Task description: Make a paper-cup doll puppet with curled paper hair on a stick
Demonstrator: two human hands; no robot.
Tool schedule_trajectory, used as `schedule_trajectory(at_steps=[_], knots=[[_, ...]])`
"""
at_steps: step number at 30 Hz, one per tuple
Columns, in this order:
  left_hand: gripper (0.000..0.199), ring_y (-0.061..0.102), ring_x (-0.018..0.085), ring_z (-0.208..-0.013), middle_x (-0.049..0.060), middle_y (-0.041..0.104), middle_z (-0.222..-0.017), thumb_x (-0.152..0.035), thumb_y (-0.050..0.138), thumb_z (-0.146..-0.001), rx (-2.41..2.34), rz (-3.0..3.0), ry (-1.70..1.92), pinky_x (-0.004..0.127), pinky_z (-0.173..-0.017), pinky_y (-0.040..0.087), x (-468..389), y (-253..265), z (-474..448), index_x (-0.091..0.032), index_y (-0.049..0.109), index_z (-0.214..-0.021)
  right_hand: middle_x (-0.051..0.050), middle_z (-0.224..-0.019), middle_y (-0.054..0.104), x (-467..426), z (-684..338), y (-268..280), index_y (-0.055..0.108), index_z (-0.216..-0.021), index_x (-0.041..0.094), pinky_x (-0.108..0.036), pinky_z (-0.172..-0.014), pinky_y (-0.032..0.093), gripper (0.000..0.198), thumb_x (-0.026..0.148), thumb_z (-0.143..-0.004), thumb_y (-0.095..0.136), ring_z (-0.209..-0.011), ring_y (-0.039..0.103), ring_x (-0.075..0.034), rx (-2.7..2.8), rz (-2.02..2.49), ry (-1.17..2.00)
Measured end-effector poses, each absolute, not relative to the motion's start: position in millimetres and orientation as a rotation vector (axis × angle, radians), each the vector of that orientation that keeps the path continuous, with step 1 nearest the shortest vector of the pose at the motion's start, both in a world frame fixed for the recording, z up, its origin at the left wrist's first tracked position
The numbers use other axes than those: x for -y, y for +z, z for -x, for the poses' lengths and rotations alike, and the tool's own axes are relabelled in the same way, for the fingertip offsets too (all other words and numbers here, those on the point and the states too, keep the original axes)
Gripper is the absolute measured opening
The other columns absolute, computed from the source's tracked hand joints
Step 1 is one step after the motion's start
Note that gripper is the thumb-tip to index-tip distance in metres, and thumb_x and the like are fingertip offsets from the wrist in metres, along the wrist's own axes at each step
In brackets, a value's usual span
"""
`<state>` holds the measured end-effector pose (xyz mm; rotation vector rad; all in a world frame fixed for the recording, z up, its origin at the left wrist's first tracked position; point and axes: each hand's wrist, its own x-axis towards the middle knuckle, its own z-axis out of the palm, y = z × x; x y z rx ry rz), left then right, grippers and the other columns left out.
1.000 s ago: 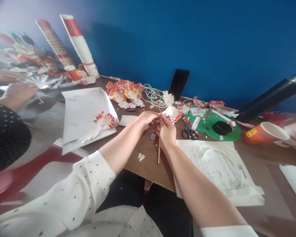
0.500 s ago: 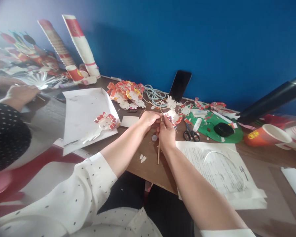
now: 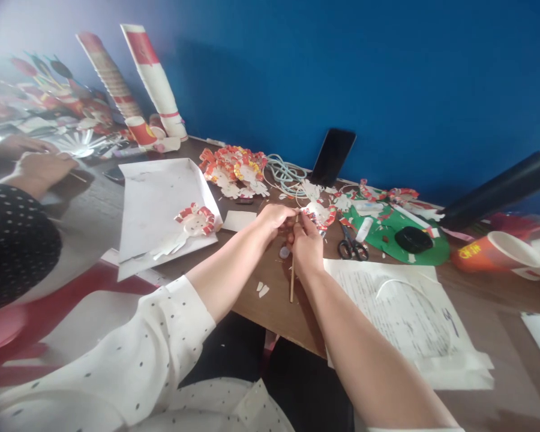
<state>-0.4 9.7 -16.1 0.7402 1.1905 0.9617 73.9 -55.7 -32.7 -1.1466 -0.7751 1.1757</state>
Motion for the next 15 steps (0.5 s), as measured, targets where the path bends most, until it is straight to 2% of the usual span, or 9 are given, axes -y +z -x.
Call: schedule_trajectory(at_steps=[4,9,15], knots=[[0.012,0.055,0.015,-0.055,0.002,0.058,-0.056,-0.016,0.075,-0.066,-1.208,-0.75,0.956,0.027,-0.055,0.041,-10.2,-18.3,0.2,-0.012,0.064,-0.067,0.01,-0.058,0.045,55.8,-74.2,-31.8,0.064,-0.115,0.021,-0.017,-0.039,0.022,0.049,0.025,-0.066,0.069,-0.046,0.035,-0.005,0.747,1.132,1.208],[0.02,0.055,0.013,-0.056,0.002,0.06,-0.06,-0.02,0.081,-0.061,-1.224,-0.772,0.977,0.026,-0.056,0.041,-12.5,-24.8,-1.6,-0.012,0.065,-0.07,0.007,-0.064,0.056,54.5,-74.2,-28.5,0.063,-0.117,0.019,-0.017,-0.039,0.021,0.051,0.022,-0.066,0.067,-0.045,0.035,-0.003,0.707,1.138,1.223],[0.017,0.056,0.012,-0.056,0.002,0.06,-0.06,-0.021,0.078,-0.068,-1.201,-0.769,0.935,0.024,-0.056,0.041,-13.0,-22.0,-1.5,-0.011,0.068,-0.077,0.006,-0.064,0.059,53.1,-74.5,-26.8,0.065,-0.101,0.017,-0.017,-0.037,0.02,0.039,0.018,-0.063,0.066,-0.042,0.034,-0.003,0.642,1.171,1.194]])
